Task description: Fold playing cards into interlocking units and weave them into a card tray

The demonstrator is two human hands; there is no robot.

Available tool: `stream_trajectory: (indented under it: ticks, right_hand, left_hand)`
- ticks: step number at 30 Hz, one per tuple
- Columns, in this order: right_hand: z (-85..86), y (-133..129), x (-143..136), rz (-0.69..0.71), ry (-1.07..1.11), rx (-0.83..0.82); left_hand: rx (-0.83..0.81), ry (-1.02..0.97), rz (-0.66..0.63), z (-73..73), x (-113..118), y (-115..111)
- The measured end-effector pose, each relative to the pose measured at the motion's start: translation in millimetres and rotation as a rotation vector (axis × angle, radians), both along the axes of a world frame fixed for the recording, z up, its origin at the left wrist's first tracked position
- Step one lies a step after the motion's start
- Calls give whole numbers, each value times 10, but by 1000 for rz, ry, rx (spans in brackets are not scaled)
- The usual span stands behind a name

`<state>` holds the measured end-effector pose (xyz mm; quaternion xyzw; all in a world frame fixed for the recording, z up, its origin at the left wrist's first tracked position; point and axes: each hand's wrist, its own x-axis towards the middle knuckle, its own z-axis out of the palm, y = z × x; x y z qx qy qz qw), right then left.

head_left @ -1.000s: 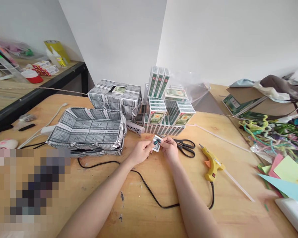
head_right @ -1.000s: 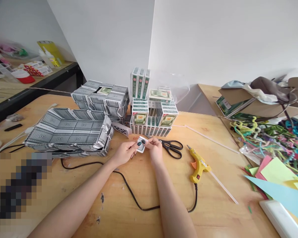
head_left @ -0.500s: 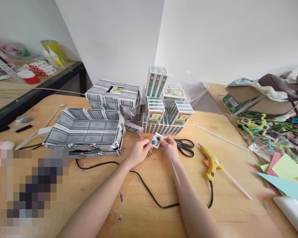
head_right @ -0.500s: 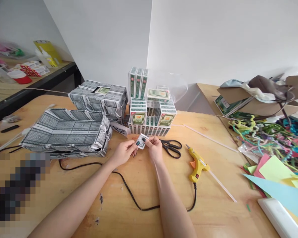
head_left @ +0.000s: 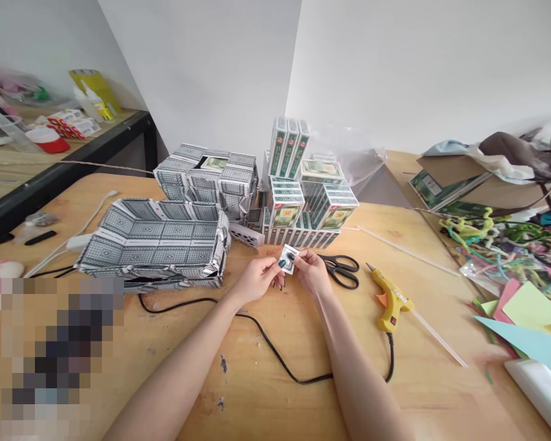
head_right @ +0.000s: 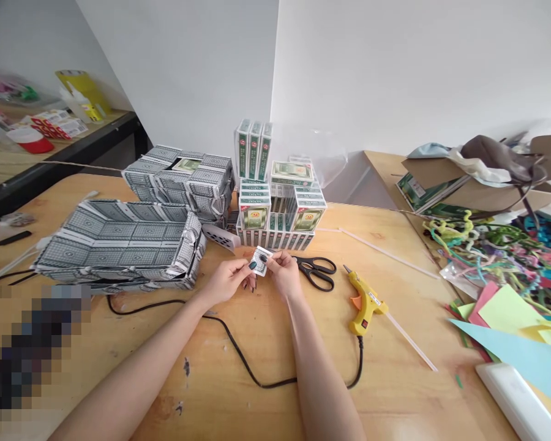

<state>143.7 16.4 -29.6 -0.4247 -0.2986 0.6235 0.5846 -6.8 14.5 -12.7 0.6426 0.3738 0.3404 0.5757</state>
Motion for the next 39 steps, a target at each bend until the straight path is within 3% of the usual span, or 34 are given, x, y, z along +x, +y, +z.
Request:
stream_trajectory:
  ticks: [7,12,16,22,29,35,39]
  right_hand:
    - [-8,-20,-19,137,-45,48]
    - [-76,-12,-19,74,-202,78]
    - [-84,-14,-33,62,-358,111]
    - [-37,-33,-56,99,-396,140]
    - [-8,-62,-66,256,-278,98]
    - [72,-100,-40,486,-176,39]
    - [73,-97,-42,472,-259,33]
  left_hand:
    - [91,65,123,-39,-2,36]
    - [180,202,170,-39,-35,39]
    - [194,162,274,-60,-33,55]
    - [124,102,239,-14,-60,87]
    - [31,-10,227,33,-117,117]
    - [21,-19,238,-7,-135,131]
    - [15,-26,209,-16,-130,116]
